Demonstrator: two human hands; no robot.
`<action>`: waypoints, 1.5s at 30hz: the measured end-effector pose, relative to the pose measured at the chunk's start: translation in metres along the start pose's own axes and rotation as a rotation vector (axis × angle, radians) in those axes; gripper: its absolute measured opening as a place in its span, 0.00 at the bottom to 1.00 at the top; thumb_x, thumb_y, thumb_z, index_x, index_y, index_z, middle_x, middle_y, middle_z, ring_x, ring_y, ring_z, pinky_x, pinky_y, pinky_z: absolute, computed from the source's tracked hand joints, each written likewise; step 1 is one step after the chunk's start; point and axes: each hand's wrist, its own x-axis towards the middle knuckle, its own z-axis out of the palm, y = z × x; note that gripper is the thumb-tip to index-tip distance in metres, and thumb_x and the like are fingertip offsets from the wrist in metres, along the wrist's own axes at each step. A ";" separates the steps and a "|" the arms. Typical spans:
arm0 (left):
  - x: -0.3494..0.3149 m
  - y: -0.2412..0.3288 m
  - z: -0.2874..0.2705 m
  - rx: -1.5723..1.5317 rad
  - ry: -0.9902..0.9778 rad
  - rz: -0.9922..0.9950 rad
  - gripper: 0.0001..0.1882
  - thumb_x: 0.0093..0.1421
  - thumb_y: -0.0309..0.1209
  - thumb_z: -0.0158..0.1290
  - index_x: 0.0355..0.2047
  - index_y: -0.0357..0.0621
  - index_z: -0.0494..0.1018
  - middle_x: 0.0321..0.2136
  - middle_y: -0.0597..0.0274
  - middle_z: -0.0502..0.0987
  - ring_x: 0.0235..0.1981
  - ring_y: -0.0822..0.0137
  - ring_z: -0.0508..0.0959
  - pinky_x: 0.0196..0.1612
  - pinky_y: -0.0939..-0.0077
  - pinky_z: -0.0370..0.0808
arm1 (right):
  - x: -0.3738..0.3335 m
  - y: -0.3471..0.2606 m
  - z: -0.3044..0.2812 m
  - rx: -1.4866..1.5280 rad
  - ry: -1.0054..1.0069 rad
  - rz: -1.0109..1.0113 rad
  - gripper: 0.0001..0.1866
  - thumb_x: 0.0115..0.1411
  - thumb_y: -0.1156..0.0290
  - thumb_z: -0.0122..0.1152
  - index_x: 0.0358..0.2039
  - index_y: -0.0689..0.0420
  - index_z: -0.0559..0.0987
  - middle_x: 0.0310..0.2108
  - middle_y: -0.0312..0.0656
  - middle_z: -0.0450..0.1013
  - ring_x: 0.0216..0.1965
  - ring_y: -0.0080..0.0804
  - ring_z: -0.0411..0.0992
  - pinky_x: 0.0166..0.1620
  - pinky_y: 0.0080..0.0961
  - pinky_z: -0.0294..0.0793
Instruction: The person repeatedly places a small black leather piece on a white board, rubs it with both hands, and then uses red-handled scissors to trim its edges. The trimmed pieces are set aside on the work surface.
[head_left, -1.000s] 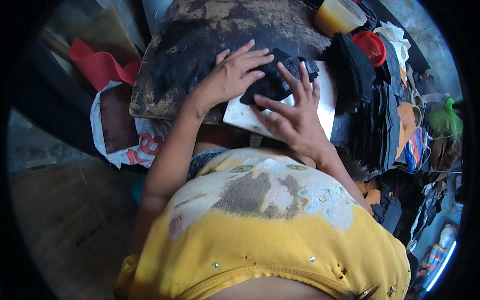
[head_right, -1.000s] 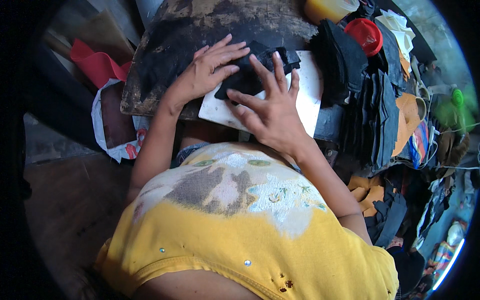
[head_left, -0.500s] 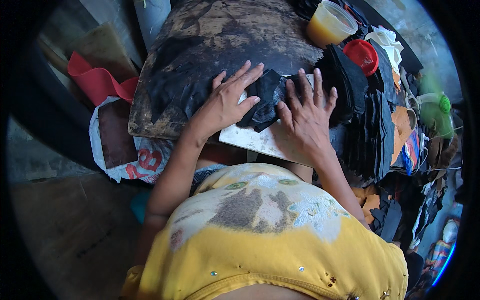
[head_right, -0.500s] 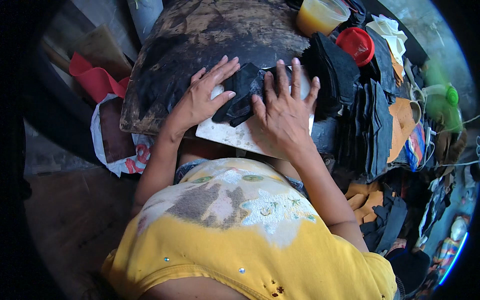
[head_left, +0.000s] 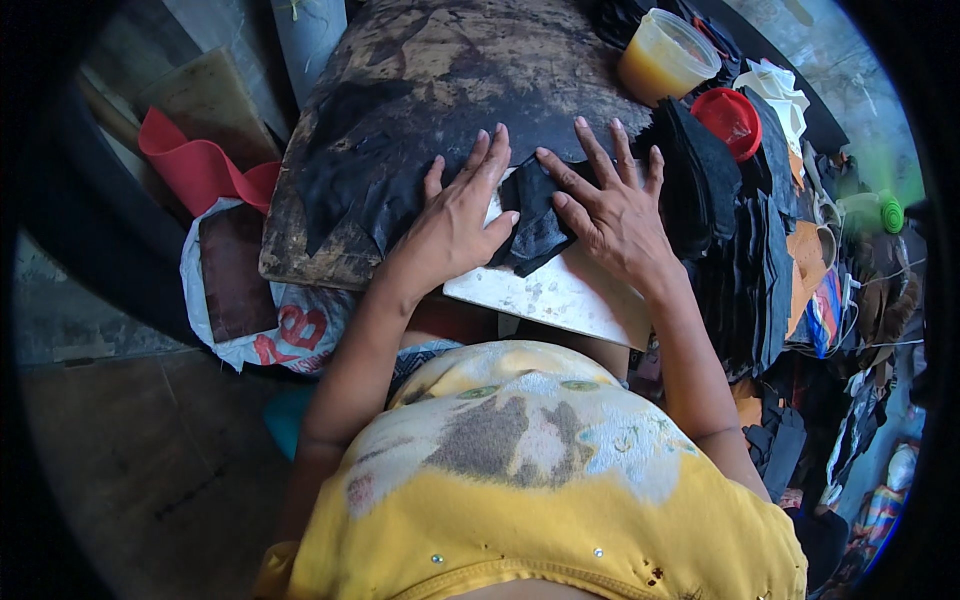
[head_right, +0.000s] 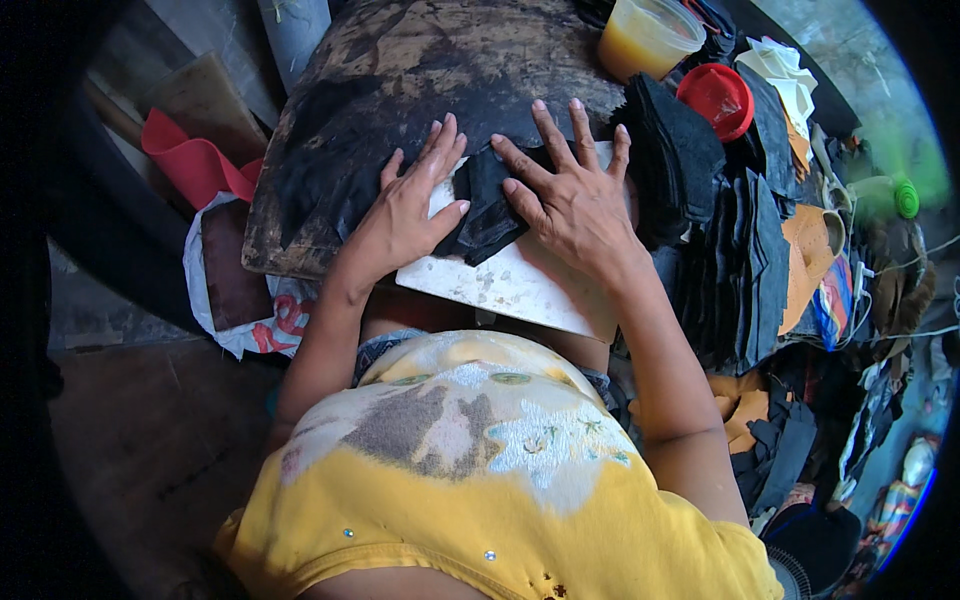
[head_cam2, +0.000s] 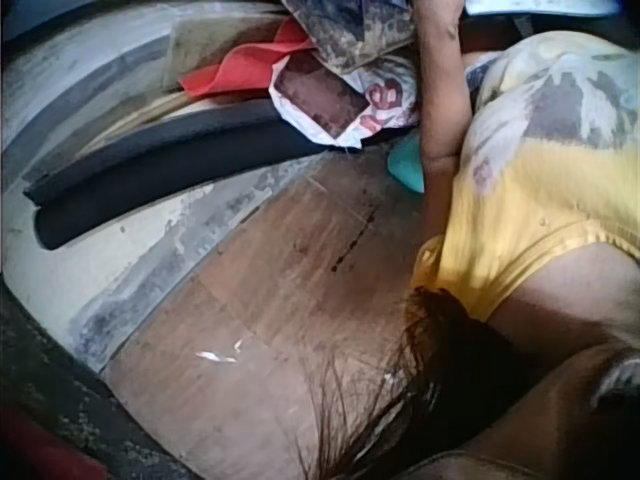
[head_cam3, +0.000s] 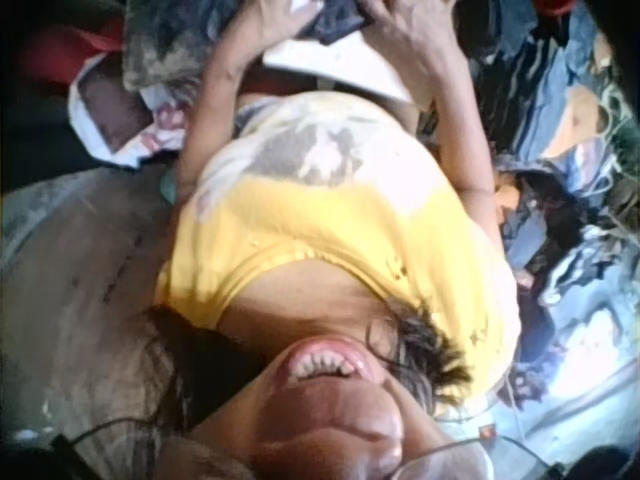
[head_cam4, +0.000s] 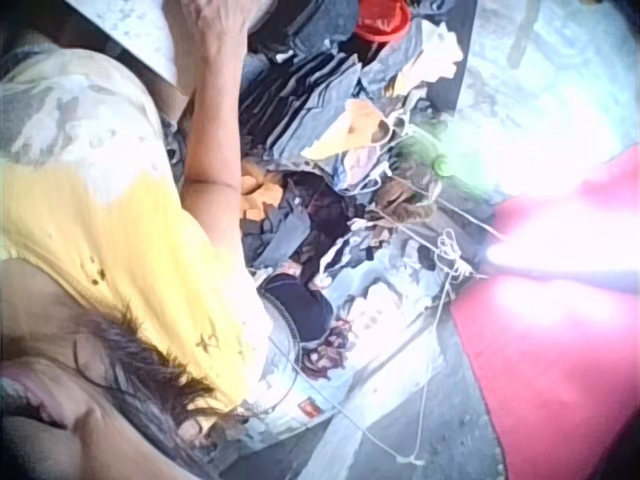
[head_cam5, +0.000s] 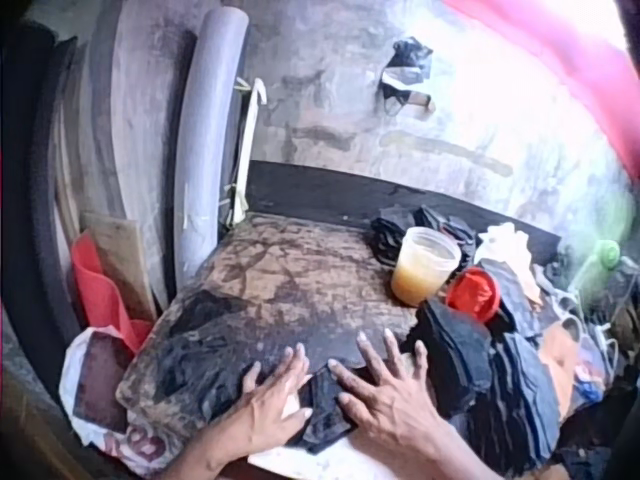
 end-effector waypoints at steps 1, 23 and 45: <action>0.000 0.001 0.000 0.042 0.020 0.002 0.44 0.61 0.34 0.54 0.72 0.46 0.42 0.68 0.50 0.56 0.73 0.55 0.45 0.69 0.43 0.35 | 0.001 0.001 -0.001 -0.012 0.008 -0.023 0.25 0.69 0.44 0.36 0.66 0.24 0.63 0.73 0.41 0.46 0.74 0.50 0.36 0.66 0.69 0.25; -0.008 -0.002 0.000 0.170 0.016 -0.027 0.30 0.62 0.40 0.53 0.64 0.47 0.64 0.68 0.50 0.57 0.73 0.49 0.41 0.68 0.37 0.34 | 0.001 0.001 -0.005 0.110 0.068 -0.158 0.21 0.67 0.51 0.41 0.59 0.24 0.72 0.71 0.37 0.52 0.73 0.46 0.43 0.68 0.63 0.29; 0.000 0.006 0.008 0.091 0.160 0.092 0.15 0.61 0.36 0.55 0.46 0.46 0.80 0.60 0.54 0.69 0.70 0.48 0.51 0.66 0.31 0.38 | -0.031 -0.032 -0.042 0.267 -0.012 -0.222 0.18 0.61 0.59 0.53 0.47 0.44 0.84 0.70 0.47 0.52 0.73 0.53 0.40 0.66 0.66 0.26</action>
